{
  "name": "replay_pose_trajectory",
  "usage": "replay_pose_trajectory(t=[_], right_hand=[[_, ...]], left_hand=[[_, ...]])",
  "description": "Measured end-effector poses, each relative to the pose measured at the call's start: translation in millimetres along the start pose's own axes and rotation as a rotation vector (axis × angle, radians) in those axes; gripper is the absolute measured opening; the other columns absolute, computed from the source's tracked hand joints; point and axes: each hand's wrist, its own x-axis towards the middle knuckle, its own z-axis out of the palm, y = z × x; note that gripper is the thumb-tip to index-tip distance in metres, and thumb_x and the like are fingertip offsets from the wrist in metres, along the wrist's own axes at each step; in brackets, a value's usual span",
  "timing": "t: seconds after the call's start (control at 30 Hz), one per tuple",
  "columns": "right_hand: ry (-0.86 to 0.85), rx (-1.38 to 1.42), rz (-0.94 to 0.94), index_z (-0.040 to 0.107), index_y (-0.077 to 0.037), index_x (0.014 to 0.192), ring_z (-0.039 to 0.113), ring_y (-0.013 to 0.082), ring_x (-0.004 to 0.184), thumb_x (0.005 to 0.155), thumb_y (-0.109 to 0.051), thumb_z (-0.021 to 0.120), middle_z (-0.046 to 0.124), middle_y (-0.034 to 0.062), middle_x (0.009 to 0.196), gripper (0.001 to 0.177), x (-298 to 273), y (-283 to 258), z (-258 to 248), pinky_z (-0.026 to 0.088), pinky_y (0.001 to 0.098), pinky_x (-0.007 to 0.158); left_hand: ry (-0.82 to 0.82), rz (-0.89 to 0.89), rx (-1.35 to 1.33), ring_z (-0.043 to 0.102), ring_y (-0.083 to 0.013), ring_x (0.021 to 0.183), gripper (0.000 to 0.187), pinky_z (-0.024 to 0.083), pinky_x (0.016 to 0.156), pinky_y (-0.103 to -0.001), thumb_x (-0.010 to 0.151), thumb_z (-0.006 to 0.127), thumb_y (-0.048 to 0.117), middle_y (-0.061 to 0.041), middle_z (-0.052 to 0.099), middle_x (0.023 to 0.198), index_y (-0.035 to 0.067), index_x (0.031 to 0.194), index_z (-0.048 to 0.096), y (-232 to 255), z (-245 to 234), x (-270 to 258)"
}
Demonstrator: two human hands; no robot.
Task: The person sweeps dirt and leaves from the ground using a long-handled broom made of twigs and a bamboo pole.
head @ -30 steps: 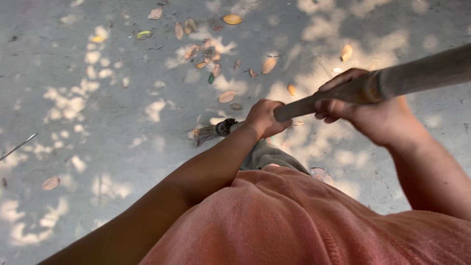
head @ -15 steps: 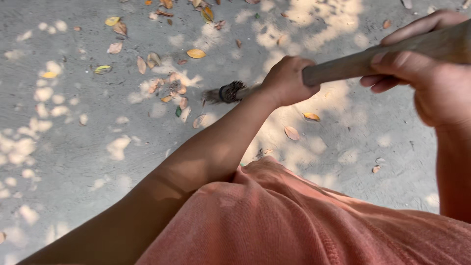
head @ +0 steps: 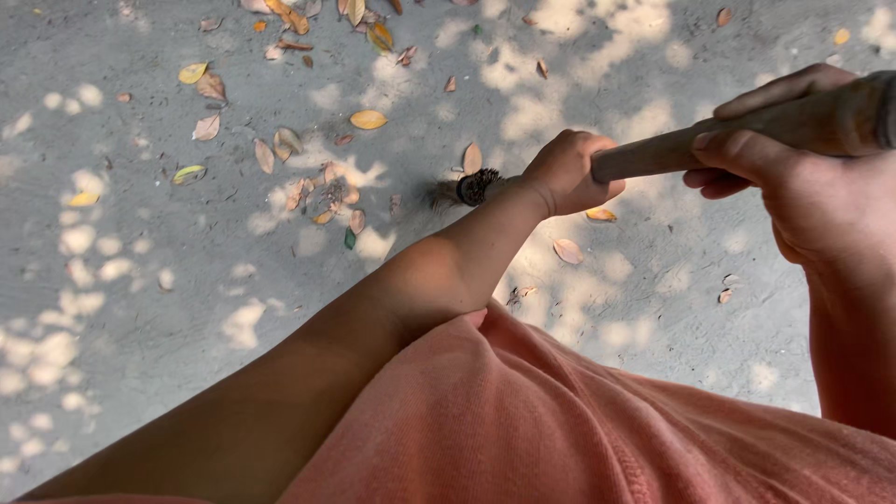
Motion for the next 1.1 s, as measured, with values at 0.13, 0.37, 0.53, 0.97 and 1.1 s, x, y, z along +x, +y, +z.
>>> replay_pose_trajectory(t=[0.13, 0.37, 0.53, 0.97, 1.1], right_hand=[[0.03, -0.017, -0.078, 0.059, 0.006, 0.105, 0.074, 0.0286, 0.075, 0.1, 0.007, 0.065, 0.068, 0.0254, 0.091, 0.008, 15.2, -28.6, 11.0, 0.067, 0.0342, 0.071], [-0.211, 0.208, 0.055, 0.063, 0.007, 0.1, 0.074, 0.0272, 0.072, 0.092, 0.007, 0.068, 0.071, 0.0229, 0.088, 0.01, 32.6, -42.3, 131.9, 0.066, 0.036, 0.068], [-0.251, 0.155, 0.152, 0.064, 0.006, 0.101, 0.076, 0.028, 0.075, 0.091, 0.008, 0.069, 0.072, 0.0228, 0.089, 0.011, 47.5, -38.2, 164.1, 0.066, 0.0363, 0.067], [-0.148, 0.057, -0.146, 0.057, 0.007, 0.111, 0.074, 0.0277, 0.077, 0.1, 0.006, 0.063, 0.068, 0.0247, 0.092, 0.013, 92.9, -47.1, 93.5, 0.067, 0.0324, 0.069], [-0.371, 0.25, -0.017, 0.063, 0.011, 0.106, 0.077, 0.0301, 0.077, 0.098, 0.009, 0.066, 0.072, 0.0262, 0.091, 0.009, 114.0, -25.7, 151.3, 0.068, 0.0393, 0.077]], left_hand=[[-0.041, -0.045, 0.066, 0.076, -0.0255, 0.078, 0.018, 0.06, 0.075, -0.036, 0.076, 0.074, 0.03, -0.007, 0.078, 0.083, 0.014, 0.085, 0.076, 20.6, -49.4, 12.0], [0.092, -0.34, 0.226, 0.076, -0.0279, 0.081, 0.024, 0.059, 0.077, -0.038, 0.074, 0.077, 0.034, -0.008, 0.078, 0.086, 0.016, 0.09, 0.079, -15.2, -158.6, -125.9], [0.034, -0.467, 0.16, 0.076, -0.0257, 0.079, 0.03, 0.059, 0.077, -0.038, 0.071, 0.078, 0.036, -0.007, 0.077, 0.084, 0.017, 0.094, 0.077, -52.2, -155.6, -137.8], [0.131, -0.131, 0.162, 0.075, -0.0263, 0.08, 0.024, 0.058, 0.075, -0.038, 0.071, 0.079, 0.034, -0.006, 0.077, 0.083, 0.016, 0.087, 0.077, -18.9, -167.6, -18.3], [0.201, -0.346, 0.261, 0.075, -0.0278, 0.084, 0.023, 0.058, 0.08, -0.04, 0.071, 0.077, 0.034, -0.007, 0.078, 0.086, 0.017, 0.087, 0.079, -49.8, -214.5, -83.1]])
